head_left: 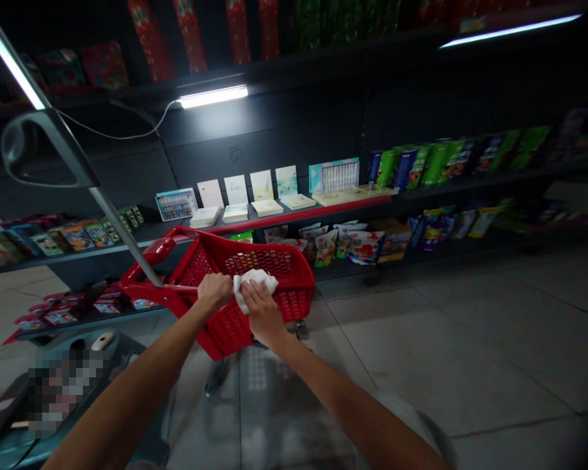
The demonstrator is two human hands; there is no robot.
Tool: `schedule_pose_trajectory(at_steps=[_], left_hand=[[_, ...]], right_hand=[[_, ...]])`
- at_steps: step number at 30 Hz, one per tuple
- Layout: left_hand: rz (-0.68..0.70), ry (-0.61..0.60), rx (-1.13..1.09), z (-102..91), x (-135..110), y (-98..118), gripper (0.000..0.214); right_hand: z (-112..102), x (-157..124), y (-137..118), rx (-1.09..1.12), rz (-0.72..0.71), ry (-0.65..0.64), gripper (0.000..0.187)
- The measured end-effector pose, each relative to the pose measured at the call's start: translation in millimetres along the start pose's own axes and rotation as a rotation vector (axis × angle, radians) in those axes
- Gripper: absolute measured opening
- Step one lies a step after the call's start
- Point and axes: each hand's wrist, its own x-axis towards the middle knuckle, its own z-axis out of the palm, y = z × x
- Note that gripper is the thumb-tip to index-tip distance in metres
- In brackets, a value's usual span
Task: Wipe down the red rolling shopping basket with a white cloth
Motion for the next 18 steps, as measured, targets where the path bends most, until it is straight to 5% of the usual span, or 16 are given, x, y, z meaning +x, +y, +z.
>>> schedule_pose_trajectory(at_steps=[7,18], left_hand=[[0.056,0.031,0.008,1.6,1,-5,0.060],[0.083,0.094,0.029,13.6,4,-28,0.064]], right_hand=[[-9,-4,9,-0.011,-0.021,-0.038,0.058],[-76,-36,52,0.019,0.060,-0.224,0.058]])
